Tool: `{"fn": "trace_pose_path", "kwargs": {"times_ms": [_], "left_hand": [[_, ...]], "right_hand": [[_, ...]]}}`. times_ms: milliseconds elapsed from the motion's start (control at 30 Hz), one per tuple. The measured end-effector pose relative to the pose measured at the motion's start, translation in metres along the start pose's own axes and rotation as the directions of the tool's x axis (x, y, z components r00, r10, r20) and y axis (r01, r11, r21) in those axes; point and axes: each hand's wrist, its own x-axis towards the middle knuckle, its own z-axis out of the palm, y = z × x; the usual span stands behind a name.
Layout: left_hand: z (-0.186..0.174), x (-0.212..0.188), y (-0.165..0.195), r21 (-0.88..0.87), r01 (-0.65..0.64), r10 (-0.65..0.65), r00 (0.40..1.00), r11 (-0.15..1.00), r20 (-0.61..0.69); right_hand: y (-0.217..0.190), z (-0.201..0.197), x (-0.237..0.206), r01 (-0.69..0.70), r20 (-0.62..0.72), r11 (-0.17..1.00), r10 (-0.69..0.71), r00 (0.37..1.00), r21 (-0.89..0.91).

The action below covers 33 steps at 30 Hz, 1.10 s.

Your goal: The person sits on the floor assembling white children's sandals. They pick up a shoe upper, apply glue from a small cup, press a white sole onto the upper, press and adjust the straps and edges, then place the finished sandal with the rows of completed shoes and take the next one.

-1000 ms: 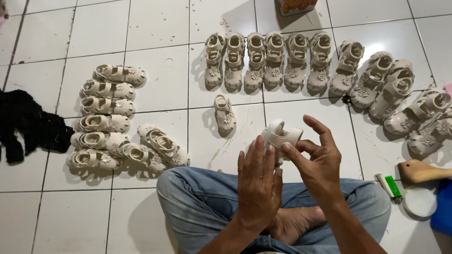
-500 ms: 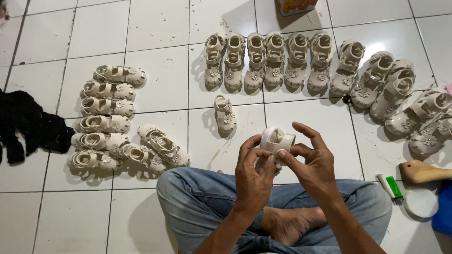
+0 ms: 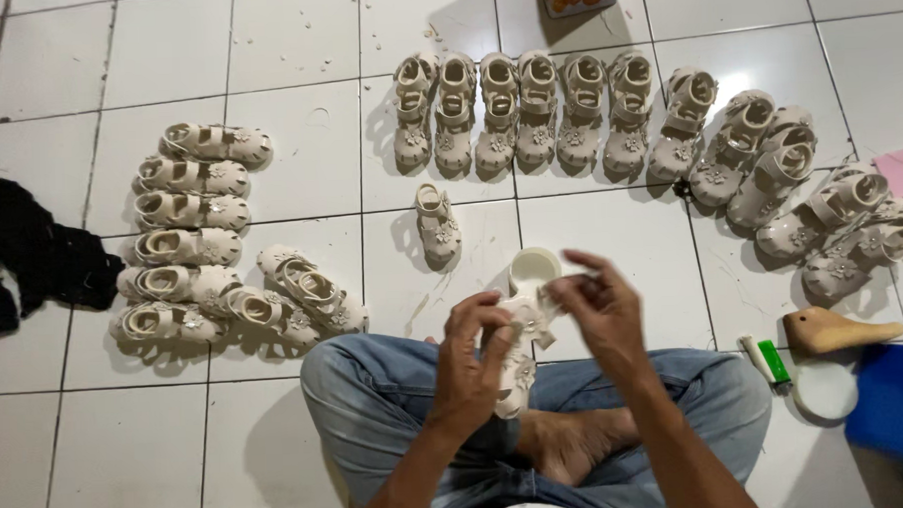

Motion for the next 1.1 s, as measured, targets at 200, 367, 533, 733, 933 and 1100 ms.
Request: {"fn": "trace_pose_path", "kwargs": {"times_ms": [200,367,533,733,933,1100], "left_hand": [[-0.030,-0.008,-0.036,-0.223,0.228,-0.219,0.974,0.948,0.063],[-0.041,-0.014,-0.054,-0.226,0.217,-0.209,0.976,0.950,0.056],[-0.051,-0.010,-0.058,-0.171,0.244,-0.238,0.970,0.955,0.053],[-0.060,0.008,-0.051,-0.152,0.389,-0.374,0.920,0.909,0.117],[-0.057,0.014,-0.027,-0.181,0.353,-0.302,0.918,0.918,0.258],[-0.052,0.014,-0.002,-0.141,0.364,-0.294,0.885,0.921,0.362]], "right_hand": [[0.049,-0.011,0.032,0.342,0.267,0.334,-0.250,0.931,-0.879],[0.077,0.014,0.052,0.362,0.345,0.189,-0.117,0.931,-0.913],[0.084,0.019,0.062,0.344,0.342,0.209,-0.046,0.938,-0.915],[0.075,0.008,0.051,0.276,0.334,0.355,0.113,0.936,-0.893],[0.004,-0.011,-0.013,0.267,0.374,0.916,-0.145,0.916,-0.300],[-0.035,0.002,-0.043,0.470,0.458,0.854,-0.334,0.824,-0.223]]}}
